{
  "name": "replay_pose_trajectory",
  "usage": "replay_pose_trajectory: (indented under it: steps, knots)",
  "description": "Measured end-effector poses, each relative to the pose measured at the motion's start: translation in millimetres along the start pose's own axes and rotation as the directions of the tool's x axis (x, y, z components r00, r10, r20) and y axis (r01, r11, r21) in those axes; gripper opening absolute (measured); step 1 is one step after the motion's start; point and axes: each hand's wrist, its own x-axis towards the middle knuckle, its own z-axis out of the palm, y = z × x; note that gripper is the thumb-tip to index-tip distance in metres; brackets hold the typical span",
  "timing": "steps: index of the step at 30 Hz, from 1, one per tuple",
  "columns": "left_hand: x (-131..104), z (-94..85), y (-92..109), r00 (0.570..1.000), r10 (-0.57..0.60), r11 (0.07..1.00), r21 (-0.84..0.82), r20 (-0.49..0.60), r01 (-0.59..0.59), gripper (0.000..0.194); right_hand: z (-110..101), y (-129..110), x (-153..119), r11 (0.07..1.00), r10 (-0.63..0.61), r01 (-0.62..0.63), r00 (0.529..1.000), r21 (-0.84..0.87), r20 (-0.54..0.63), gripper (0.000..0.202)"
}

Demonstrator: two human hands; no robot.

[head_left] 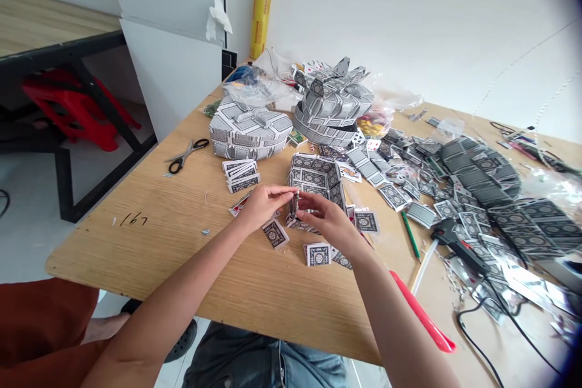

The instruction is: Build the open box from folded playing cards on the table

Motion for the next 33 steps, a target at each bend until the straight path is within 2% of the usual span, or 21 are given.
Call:
replay_pose_trajectory:
  steps: [5,13,18,23,28,33]
  knots:
    - [1,0.5,-4,0.994,0.106,0.986,0.132,0.005,-0.106,0.028,0,3,2,0.995,0.008,-0.012,0.999,-0.094,-0.052,0.046]
    - [0,5.0,-10,0.987,0.157,0.937,0.321,-0.038,-0.137,0.029,-4,-2,8,0.995,0.026,-0.022,0.999,-0.095,0.034,0.036]
    - [1,2.1,-10,0.993,0.110,0.968,0.231,-0.045,-0.097,0.028,-8,-6,9,0.996,0.029,-0.022,0.995,-0.082,0.094,0.038]
    - [2,2.8,-13,0.993,0.115,0.978,0.181,-0.030,-0.108,0.028,-12,-10,9,1.000,0.001,0.004,0.987,-0.031,0.159,0.041]
    - [2,5.2,-12,0.994,0.083,0.989,0.127,-0.071,-0.073,0.021,-12,-11,7,0.995,0.031,-0.018,0.991,-0.100,0.131,0.041]
    - [2,8.3,-16,0.999,-0.035,0.999,-0.025,-0.029,0.034,0.021,-11,-13,8,0.982,0.057,-0.035,0.992,-0.187,0.111,0.036]
